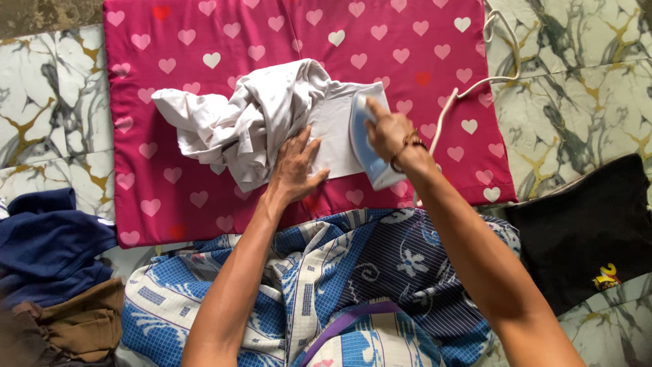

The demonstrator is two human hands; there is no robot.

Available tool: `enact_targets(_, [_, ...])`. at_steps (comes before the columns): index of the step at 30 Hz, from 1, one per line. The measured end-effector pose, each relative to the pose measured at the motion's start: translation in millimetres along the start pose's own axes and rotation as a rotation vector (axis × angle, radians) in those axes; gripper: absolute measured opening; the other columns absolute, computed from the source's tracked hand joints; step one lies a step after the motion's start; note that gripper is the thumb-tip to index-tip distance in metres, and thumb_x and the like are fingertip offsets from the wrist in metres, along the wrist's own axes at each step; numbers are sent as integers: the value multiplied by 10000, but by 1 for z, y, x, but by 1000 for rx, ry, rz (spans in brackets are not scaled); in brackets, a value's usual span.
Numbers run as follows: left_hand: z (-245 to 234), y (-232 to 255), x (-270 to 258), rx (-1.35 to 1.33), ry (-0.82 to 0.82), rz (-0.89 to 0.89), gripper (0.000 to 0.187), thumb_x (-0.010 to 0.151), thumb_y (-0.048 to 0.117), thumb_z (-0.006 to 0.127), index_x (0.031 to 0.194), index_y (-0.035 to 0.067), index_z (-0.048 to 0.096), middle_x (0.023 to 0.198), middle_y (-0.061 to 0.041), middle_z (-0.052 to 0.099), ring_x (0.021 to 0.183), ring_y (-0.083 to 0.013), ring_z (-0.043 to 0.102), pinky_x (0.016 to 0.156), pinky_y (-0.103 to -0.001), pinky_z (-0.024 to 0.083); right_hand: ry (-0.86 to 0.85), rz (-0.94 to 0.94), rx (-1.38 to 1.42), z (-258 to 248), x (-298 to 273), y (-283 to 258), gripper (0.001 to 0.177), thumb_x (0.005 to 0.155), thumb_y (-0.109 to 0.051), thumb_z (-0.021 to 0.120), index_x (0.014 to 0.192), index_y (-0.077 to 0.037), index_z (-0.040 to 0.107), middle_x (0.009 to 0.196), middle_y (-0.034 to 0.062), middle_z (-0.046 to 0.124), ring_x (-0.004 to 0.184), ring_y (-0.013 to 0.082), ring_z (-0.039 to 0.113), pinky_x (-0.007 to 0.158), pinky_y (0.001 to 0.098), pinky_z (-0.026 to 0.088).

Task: The person irons a white t-shirt on a pink heart-patterned mat. They smooth the fabric with their hands, use a blue iron to press the garment, and flip the shirt over to iron the other side.

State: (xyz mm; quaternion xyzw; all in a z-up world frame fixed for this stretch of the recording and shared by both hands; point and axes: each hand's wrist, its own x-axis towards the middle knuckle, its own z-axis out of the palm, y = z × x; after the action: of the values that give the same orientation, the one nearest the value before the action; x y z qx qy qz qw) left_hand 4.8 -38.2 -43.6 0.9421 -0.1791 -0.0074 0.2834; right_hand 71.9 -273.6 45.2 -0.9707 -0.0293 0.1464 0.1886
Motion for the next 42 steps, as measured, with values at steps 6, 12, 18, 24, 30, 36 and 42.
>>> enact_targets(6, [-2, 0, -3, -53, 41, 16, 729, 789, 358, 822, 1413, 81, 566, 1611, -185, 343, 1426, -389, 393, 1212, -490, 276, -69, 73, -97, 1, -21, -38, 494, 1044, -292, 513, 1528, -305, 412, 919, 248, 695, 865, 443, 690, 765, 577, 559])
enact_targets(12, [-1, -4, -5, -112, 70, 8, 660, 798, 301, 816, 1377, 74, 594, 1591, -184, 397, 1416, -373, 417, 1201, -470, 302, 21, 4, -25, 1, 28, -38, 463, 1041, -244, 528, 1498, -228, 453, 998, 247, 702, 914, 428, 695, 805, 550, 547])
enact_targets(18, [4, -14, 0, -311, 110, -14, 567, 815, 193, 767, 1338, 47, 604, 1569, -179, 462, 1444, -341, 432, 1221, -440, 305, 56, -191, 34, 22, -4, -37, 446, 1030, -232, 548, 1467, -165, 484, 1032, 253, 710, 933, 434, 691, 796, 542, 549])
enact_targets(24, [11, -20, -7, -355, 167, -19, 520, 823, 118, 702, 1326, 25, 609, 1522, -169, 521, 1415, -346, 479, 1213, -427, 342, -219, 102, -59, 16, -35, -68, 514, 1062, -143, 383, 1569, -209, 332, 923, 236, 736, 831, 384, 749, 713, 533, 599])
enact_targets(30, [2, -5, -30, -167, 197, 15, 472, 799, 55, 656, 1268, 14, 623, 1418, -191, 570, 1333, -356, 520, 1178, -475, 351, 58, -12, -58, 23, 30, -44, 513, 1041, -238, 510, 1533, -174, 381, 938, 242, 708, 864, 405, 704, 751, 533, 548])
enact_targets(36, [-19, 1, -36, -362, 168, -158, 339, 893, 85, 622, 1228, 29, 634, 1304, -153, 653, 1226, -308, 621, 1104, -417, 466, -231, 102, 120, 45, -15, -58, 521, 1052, -260, 433, 1561, -209, 333, 914, 260, 719, 819, 421, 746, 733, 518, 602])
enact_targets(42, [-11, 17, -27, -288, 291, -195, 258, 921, 131, 663, 1160, 35, 673, 1208, -143, 669, 1143, -308, 635, 1053, -452, 438, -113, -28, -129, 46, -47, -79, 563, 996, -113, 462, 1537, -148, 313, 998, 324, 631, 890, 476, 687, 730, 533, 591])
